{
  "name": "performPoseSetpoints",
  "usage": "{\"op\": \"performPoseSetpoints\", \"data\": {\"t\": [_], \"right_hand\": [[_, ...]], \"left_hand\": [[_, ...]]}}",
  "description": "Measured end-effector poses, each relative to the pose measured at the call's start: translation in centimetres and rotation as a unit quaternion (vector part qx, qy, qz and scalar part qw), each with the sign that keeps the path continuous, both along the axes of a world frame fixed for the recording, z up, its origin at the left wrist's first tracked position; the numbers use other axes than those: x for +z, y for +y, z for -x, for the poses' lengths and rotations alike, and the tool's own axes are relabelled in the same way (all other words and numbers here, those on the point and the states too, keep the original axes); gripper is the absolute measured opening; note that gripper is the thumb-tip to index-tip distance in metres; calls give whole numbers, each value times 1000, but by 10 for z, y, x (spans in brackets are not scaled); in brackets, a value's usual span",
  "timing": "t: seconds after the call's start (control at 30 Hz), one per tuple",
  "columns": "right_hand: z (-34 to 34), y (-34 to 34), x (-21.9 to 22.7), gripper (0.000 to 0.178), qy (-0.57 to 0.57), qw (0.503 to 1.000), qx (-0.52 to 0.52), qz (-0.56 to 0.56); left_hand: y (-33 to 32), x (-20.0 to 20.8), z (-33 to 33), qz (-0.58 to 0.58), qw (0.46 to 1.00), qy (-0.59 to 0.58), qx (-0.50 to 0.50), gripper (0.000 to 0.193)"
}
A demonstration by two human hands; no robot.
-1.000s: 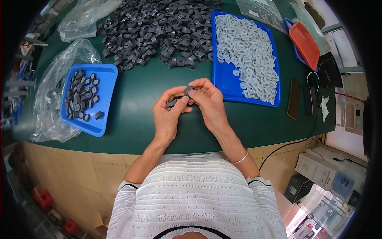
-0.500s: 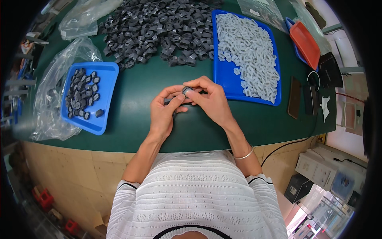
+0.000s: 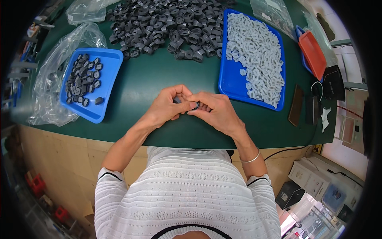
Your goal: The person assembles small grey plastic housings and white plastic inserts by hand on a workbench.
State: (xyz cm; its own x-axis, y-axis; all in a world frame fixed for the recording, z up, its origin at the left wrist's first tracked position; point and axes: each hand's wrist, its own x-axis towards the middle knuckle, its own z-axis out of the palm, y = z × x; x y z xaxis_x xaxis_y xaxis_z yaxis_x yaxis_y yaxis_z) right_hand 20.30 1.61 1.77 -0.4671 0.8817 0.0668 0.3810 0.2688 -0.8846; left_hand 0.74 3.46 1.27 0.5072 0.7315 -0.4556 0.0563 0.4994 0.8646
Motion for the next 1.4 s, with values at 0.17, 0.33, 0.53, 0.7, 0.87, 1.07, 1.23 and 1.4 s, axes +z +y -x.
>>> {"op": "performPoseSetpoints", "data": {"t": [0.17,0.33,0.53,0.7,0.87,1.07,1.23,1.4], "right_hand": [[2,-4,-7,26,19,999,-35,32],[1,-3,-8,28,38,999,-30,16],[0,-6,-8,30,15,999,-48,-19],[0,-1,-5,30,49,997,-46,42],[3,-8,-12,34,28,998,-57,-18],[8,-16,-20,32,21,992,-78,-99],[9,-12,-9,38,84,992,-95,17],[3,-11,-11,45,105,992,-66,4]], "left_hand": [[-7,-4,-6,10,1000,2,19,13],[-9,-7,-12,49,998,-7,49,12],[-8,-18,-15,-220,973,62,14,12],[-10,-2,-15,95,989,-60,97,10],[-11,-3,-17,113,983,-87,112,5],[-4,-6,-8,124,987,-82,57,4],[-10,0,-12,141,976,-130,101,11],[-15,-2,-12,139,973,-128,133,14]]}}
